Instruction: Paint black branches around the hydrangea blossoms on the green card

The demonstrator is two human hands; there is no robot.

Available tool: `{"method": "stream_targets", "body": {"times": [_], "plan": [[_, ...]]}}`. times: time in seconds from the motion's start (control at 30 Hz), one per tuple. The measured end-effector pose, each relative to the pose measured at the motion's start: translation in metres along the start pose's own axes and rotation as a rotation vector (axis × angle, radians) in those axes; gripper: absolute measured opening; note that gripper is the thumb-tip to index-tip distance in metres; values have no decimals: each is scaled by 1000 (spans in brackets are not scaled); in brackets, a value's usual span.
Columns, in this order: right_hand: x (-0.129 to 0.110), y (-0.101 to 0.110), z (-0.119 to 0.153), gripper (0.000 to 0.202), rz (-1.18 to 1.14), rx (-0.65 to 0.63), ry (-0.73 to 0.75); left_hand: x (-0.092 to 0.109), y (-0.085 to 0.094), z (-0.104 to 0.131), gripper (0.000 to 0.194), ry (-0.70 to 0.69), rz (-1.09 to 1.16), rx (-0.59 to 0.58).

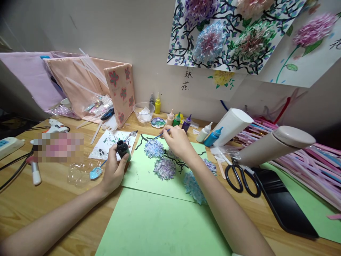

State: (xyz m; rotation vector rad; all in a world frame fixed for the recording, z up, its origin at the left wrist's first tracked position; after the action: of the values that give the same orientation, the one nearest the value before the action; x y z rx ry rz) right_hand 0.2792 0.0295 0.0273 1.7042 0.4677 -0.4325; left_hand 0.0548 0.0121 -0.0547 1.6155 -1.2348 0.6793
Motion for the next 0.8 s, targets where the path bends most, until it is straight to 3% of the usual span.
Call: {"method": "stream_targets", "body": {"times": [0.23, 0.5, 0.8], "plan": [[2, 6, -1, 30, 23, 7, -13, 2, 1, 0, 36, -3, -30, -9], [1, 11, 0, 33, -78, 127, 50, 2, 2, -1, 35, -7, -42, 8], [-5, -2, 2, 32, 38, 60, 93, 1, 2, -1, 37, 15, -40, 1]]}}
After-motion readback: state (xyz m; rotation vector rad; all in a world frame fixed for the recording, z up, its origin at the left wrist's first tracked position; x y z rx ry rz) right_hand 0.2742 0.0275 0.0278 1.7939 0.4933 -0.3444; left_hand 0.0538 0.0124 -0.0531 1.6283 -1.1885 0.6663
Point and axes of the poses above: each hand's wrist, its own z-axis away from the middle knuckle, its own y-axis out of the back of the hand, x = y × z, the point moved 3 cm from there along -z, towards the middle knuckle, and after that the axes turned 4 degrees about z, right-handed, at the moved point
